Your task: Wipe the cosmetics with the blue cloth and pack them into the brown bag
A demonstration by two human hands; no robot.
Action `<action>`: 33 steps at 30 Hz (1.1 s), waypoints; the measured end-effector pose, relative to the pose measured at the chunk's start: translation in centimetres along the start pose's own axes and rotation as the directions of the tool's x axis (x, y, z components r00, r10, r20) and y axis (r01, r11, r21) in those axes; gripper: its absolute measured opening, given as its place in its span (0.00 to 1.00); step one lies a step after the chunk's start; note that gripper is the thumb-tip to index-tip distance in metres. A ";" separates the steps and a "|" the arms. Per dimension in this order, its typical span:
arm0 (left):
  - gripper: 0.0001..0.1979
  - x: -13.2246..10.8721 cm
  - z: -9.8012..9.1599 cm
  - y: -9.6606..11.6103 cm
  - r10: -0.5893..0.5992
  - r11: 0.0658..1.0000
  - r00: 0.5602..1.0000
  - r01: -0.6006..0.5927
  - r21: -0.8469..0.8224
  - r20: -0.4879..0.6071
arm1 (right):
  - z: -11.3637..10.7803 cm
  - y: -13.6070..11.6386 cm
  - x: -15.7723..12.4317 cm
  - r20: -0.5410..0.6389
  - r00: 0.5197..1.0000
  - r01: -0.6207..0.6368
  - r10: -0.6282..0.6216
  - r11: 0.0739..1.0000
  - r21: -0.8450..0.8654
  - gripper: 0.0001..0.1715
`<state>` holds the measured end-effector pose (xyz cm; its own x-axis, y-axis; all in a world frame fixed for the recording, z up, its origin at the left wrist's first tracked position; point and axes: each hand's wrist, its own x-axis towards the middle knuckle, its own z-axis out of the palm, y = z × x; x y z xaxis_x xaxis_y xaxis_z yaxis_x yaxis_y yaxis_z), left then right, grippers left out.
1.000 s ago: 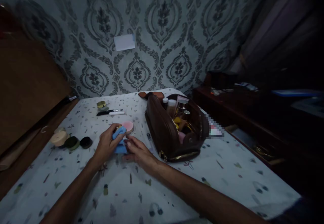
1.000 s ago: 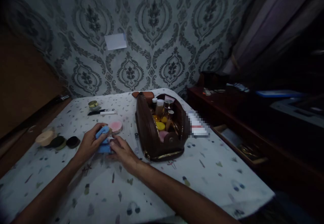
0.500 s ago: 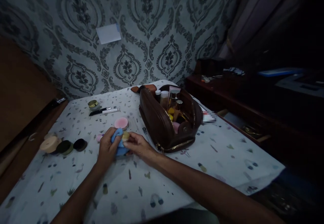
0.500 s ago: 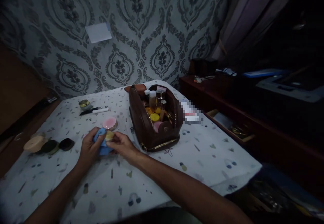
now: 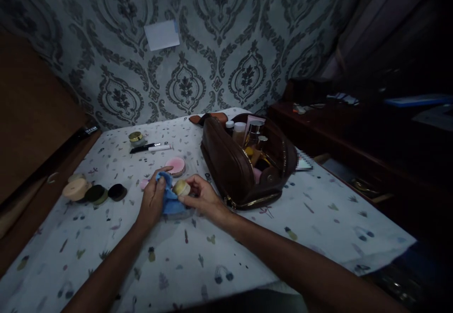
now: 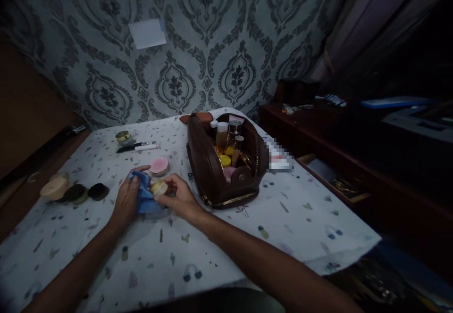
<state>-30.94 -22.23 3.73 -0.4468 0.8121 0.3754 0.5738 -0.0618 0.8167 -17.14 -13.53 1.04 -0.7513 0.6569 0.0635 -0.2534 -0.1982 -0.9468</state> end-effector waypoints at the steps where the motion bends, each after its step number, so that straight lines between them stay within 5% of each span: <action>1: 0.23 -0.1 0.0 -0.1 0.069 0.997 0.996 -0.071 0.026 0.059 | 0.0 0.1 0.0 0.004 1.000 0.012 -0.012 1.000 -0.027 0.23; 4: 0.21 -0.4 0.1 0.0 0.170 0.978 0.957 -0.194 0.081 0.235 | 0.2 0.3 -0.1 0.036 0.998 0.049 -0.045 0.994 -0.098 0.19; 7: 0.18 -0.7 0.3 0.2 0.087 0.986 0.948 -0.126 0.109 0.306 | 0.3 0.2 -0.6 0.032 0.996 0.094 -0.089 0.972 -0.218 0.14; 14: 0.13 -0.9 0.6 0.9 0.022 0.994 0.955 -0.052 0.095 0.295 | 0.1 0.3 -1.7 0.087 0.962 0.263 -0.260 0.788 -0.557 0.12; 19: 0.14 -0.4 0.5 1.1 -0.056 0.998 0.949 0.047 0.040 0.310 | -0.3 0.5 -1.9 0.281 0.902 0.425 -0.329 0.555 -0.715 0.17; 22: 0.14 0.0 0.4 0.4 -0.134 0.987 0.944 0.156 -0.048 0.301 | -0.4 0.4 -2.0 0.341 0.883 0.464 -0.322 0.491 -0.737 0.19; 28: 0.18 0.0 0.9 -1.1 -0.320 0.858 0.904 0.403 -0.319 0.282 | -0.2 0.2 -1.9 0.243 0.896 0.440 -0.372 0.672 -0.595 0.17; 33: 0.22 0.0 1.0 -0.7 -0.379 0.829 0.903 0.429 -0.358 0.204 | 0.2 -0.8 -1.2 -0.012 0.993 0.114 -0.116 0.985 -0.131 0.17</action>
<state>-30.69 -21.61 2.70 -0.4808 0.8748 -0.0599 0.0382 0.0891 0.9953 -16.12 -14.34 1.80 -0.7094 0.6841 0.1694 -0.2551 -0.0252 -0.9666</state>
